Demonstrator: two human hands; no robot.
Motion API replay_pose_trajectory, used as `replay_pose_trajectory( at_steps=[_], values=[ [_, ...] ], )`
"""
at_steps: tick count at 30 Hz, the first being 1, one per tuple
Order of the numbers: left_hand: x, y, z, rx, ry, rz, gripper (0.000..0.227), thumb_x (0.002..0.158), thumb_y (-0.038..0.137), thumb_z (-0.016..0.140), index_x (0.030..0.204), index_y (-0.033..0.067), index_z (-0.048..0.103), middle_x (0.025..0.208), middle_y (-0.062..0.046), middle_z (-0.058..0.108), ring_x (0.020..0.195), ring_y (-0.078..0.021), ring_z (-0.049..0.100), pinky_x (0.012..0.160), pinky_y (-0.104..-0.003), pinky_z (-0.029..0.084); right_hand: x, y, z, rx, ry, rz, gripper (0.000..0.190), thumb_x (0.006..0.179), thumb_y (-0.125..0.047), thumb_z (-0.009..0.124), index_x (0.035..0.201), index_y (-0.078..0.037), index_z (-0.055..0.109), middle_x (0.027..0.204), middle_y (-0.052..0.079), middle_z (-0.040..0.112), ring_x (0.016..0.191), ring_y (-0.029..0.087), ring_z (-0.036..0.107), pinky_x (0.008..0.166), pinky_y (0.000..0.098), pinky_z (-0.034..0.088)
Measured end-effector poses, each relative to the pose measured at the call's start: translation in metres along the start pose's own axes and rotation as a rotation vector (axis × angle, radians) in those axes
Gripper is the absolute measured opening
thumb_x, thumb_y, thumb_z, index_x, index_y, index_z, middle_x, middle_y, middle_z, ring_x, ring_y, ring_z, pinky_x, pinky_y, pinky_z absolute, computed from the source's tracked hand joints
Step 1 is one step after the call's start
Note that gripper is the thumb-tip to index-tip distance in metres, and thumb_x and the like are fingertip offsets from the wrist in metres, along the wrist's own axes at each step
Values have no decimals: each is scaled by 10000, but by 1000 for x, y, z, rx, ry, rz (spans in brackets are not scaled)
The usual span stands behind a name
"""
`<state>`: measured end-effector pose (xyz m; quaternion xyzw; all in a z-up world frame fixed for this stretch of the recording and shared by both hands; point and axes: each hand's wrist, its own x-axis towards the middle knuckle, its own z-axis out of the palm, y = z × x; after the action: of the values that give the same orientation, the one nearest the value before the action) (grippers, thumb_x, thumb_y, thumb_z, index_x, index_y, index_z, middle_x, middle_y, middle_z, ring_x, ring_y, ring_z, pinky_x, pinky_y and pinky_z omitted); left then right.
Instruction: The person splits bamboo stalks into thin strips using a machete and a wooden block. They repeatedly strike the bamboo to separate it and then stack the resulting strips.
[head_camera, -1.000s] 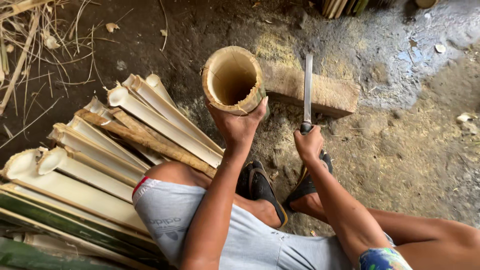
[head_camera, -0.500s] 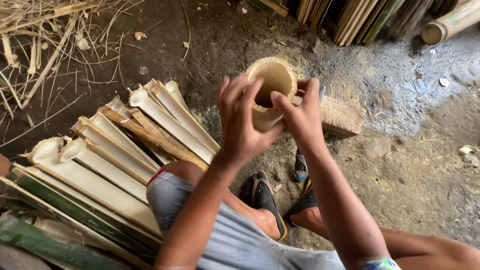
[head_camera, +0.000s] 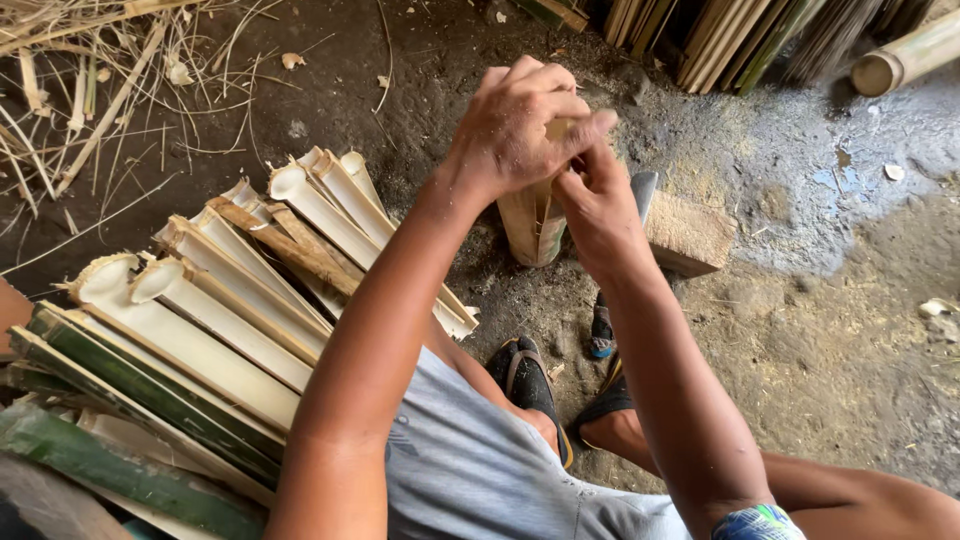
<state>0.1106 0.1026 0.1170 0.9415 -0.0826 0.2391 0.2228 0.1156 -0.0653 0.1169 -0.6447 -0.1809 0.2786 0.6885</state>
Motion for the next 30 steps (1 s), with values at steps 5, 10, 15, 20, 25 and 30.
replay_pose_trajectory(
  at_steps=[5,10,15,20,25,30],
  values=[
    [-3,-7,-11,34,26,65,308,900,484,739,866,184,801,1000,-5,736,949,-188,629,802,-394,443,-14,-11,17,199,31,-5,375,909,43,496,1278,-19,467,1213,99,578,1105,174,637,966,367,610],
    [2,-4,-10,0,52,78,108,839,289,802,791,192,798,968,30,744,942,-151,633,813,-395,460,-38,3,17,119,149,-29,203,913,116,459,1020,-24,561,922,32,537,740,104,513,670,263,487],
    [4,16,-2,-34,20,186,102,757,301,808,709,212,791,921,69,734,968,-140,629,835,-419,465,-72,37,6,253,196,-197,193,954,117,504,948,-71,548,903,-11,510,747,47,444,655,193,379],
    [13,37,10,-42,-65,264,92,739,313,778,722,225,798,941,62,726,925,-131,606,781,-419,422,-98,45,-5,402,223,-273,180,978,95,523,966,-82,559,959,-6,543,820,70,498,763,223,440],
    [22,43,21,-77,-109,276,104,709,347,799,682,247,792,910,72,728,916,-122,590,781,-413,402,-112,56,-14,496,221,-332,124,1041,54,584,1001,-62,567,985,26,561,873,92,517,829,229,438],
    [23,50,21,-54,-142,321,79,724,309,763,675,249,783,918,84,725,930,-105,587,770,-395,400,-127,66,-18,523,213,-376,123,1031,47,612,994,-56,555,1035,40,567,917,97,529,832,222,434]
  ],
)
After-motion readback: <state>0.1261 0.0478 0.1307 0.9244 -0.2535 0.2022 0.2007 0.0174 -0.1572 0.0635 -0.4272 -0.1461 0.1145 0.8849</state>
